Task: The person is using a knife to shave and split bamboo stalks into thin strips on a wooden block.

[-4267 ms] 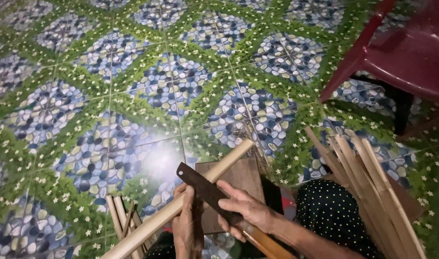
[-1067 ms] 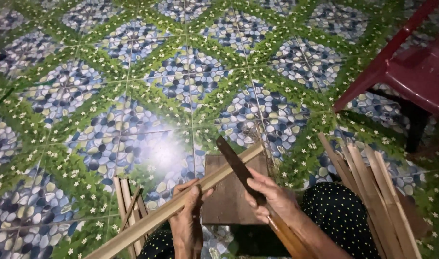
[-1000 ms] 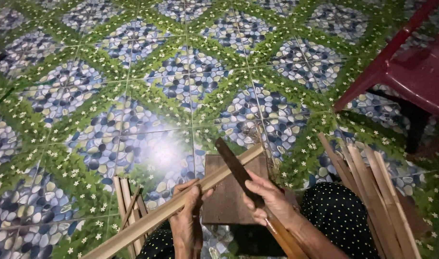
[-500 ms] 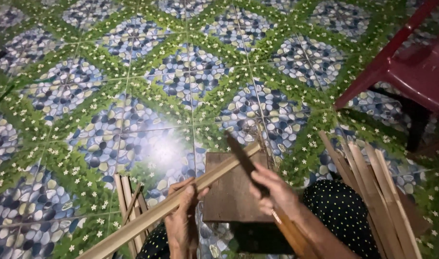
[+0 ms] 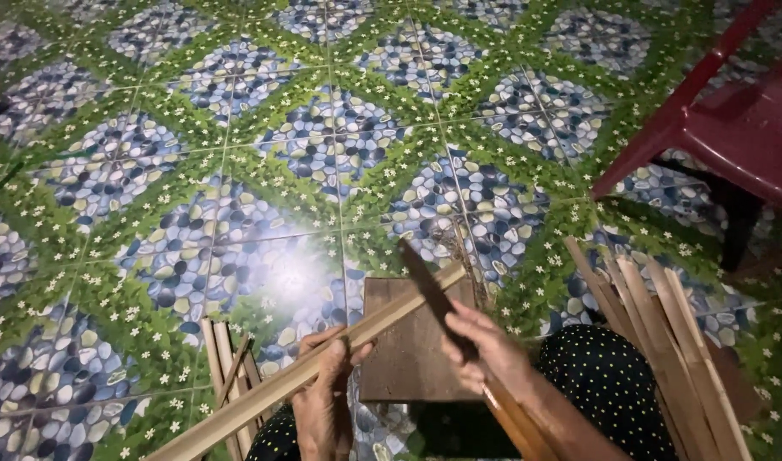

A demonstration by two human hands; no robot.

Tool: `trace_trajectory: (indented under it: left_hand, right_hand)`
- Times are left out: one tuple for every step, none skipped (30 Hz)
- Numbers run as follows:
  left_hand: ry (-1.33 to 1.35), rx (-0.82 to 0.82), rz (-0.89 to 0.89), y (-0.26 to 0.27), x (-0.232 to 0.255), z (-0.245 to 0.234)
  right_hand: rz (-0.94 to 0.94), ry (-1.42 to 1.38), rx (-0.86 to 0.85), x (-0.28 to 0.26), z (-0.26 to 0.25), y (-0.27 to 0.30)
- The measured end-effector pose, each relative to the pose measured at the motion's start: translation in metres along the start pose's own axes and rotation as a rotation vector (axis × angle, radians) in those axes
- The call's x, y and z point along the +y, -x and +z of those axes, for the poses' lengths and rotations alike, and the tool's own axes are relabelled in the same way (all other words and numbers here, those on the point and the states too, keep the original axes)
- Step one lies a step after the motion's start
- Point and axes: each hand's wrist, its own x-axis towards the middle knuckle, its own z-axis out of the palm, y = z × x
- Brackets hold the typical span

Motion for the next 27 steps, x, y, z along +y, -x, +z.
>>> trace_trajectory:
  left_hand:
    - [-0.003, 0.002, -0.005, 0.002, 0.004, 0.001]
    - [-0.04, 0.054, -0.034, 0.004, 0.007, 0.002]
    - [-0.072, 0.102, -0.06, 0.004, 0.012, 0.005]
    - [-0.071, 0.101, -0.062, 0.007, 0.013, 0.007]
    - [-0.034, 0.126, -0.067, 0.008, 0.014, 0.007]
    - [0.003, 0.151, -0.071, 0.01, 0.016, 0.008]
    - [0.005, 0.154, -0.069, 0.009, 0.015, 0.006]
    - [0.002, 0.132, -0.069, 0.007, 0.014, 0.005]
    - [-0.003, 0.109, -0.07, 0.005, 0.013, 0.004]
    - [-0.003, 0.112, -0.068, 0.01, 0.021, 0.016]
    - [-0.036, 0.216, -0.154, 0.016, 0.027, 0.029]
    - [-0.07, 0.319, -0.242, 0.023, 0.033, 0.042]
    - [-0.068, 0.32, -0.244, 0.02, 0.026, 0.037]
    - [-0.149, 0.29, -0.287, 0.018, 0.02, 0.032]
    - [-0.231, 0.26, -0.329, 0.015, 0.015, 0.027]
    - [-0.231, 0.261, -0.329, 0.013, 0.007, 0.025]
    - [-0.151, 0.169, -0.184, 0.01, -0.001, 0.024]
    - [-0.071, 0.077, -0.04, 0.007, -0.009, 0.022]
    - [-0.072, 0.079, -0.041, 0.006, -0.011, 0.02]
    - [-0.049, 0.054, -0.026, 0.005, -0.012, 0.019]
    - [-0.026, 0.028, -0.01, 0.003, -0.014, 0.018]
    - [-0.026, 0.029, -0.01, 0.004, -0.01, 0.017]
    - [-0.014, 0.068, -0.052, 0.004, -0.007, 0.017]
    - [-0.002, 0.107, -0.093, 0.005, -0.004, 0.017]
    - [-0.003, 0.106, -0.093, 0.006, -0.001, 0.017]
    - [0.021, 0.111, -0.076, 0.007, 0.002, 0.017]
    - [0.046, 0.117, -0.062, 0.008, 0.003, 0.017]
  right_hand:
    - [0.001, -0.005, 0.005, -0.001, -0.005, -0.001]
    - [-0.003, 0.008, -0.013, -0.003, -0.01, -0.002]
    - [-0.008, 0.026, -0.032, -0.009, -0.015, -0.005]
    - [-0.008, 0.027, -0.03, -0.016, -0.006, -0.002]
    - [-0.1, 0.098, 0.06, -0.022, 0.003, -0.001]
    - [-0.193, 0.168, 0.149, -0.028, 0.013, 0.0]
    - [-0.189, 0.169, 0.147, -0.024, 0.015, 0.001]
    - [-0.143, 0.14, 0.113, -0.019, 0.018, 0.002]
    - [-0.099, 0.109, 0.08, -0.014, 0.019, 0.003]
    - [-0.097, 0.108, 0.079, -0.003, 0.029, 0.001]
    - [-0.057, 0.058, -0.003, 0.008, 0.038, 0.001]
    - [-0.018, 0.008, -0.084, 0.019, 0.048, 0.001]
    - [-0.016, 0.009, -0.082, 0.025, 0.046, 0.002]
    - [0.025, 0.053, -0.075, 0.032, 0.045, 0.003]
    - [0.065, 0.096, -0.068, 0.039, 0.045, 0.004]
    - [0.066, 0.096, -0.068, 0.04, 0.055, 0.006]
    - [0.134, 0.135, 0.065, 0.04, 0.065, 0.008]
    - [0.203, 0.173, 0.197, 0.041, 0.076, 0.011]
    - [0.205, 0.172, 0.198, 0.039, 0.076, 0.01]
    - [0.176, 0.18, 0.154, 0.037, 0.076, 0.01]
    - [0.147, 0.189, 0.11, 0.034, 0.077, 0.008]
    - [0.148, 0.189, 0.11, 0.032, 0.059, 0.006]
    - [0.108, 0.108, 0.035, 0.03, 0.04, 0.004]
    - [0.068, 0.028, -0.04, 0.029, 0.021, 0.001]
    - [0.067, 0.028, -0.04, 0.022, 0.024, 0.003]
    - [0.049, 0.073, 0.054, 0.015, 0.027, 0.006]
    - [0.032, 0.119, 0.151, 0.009, 0.029, 0.01]
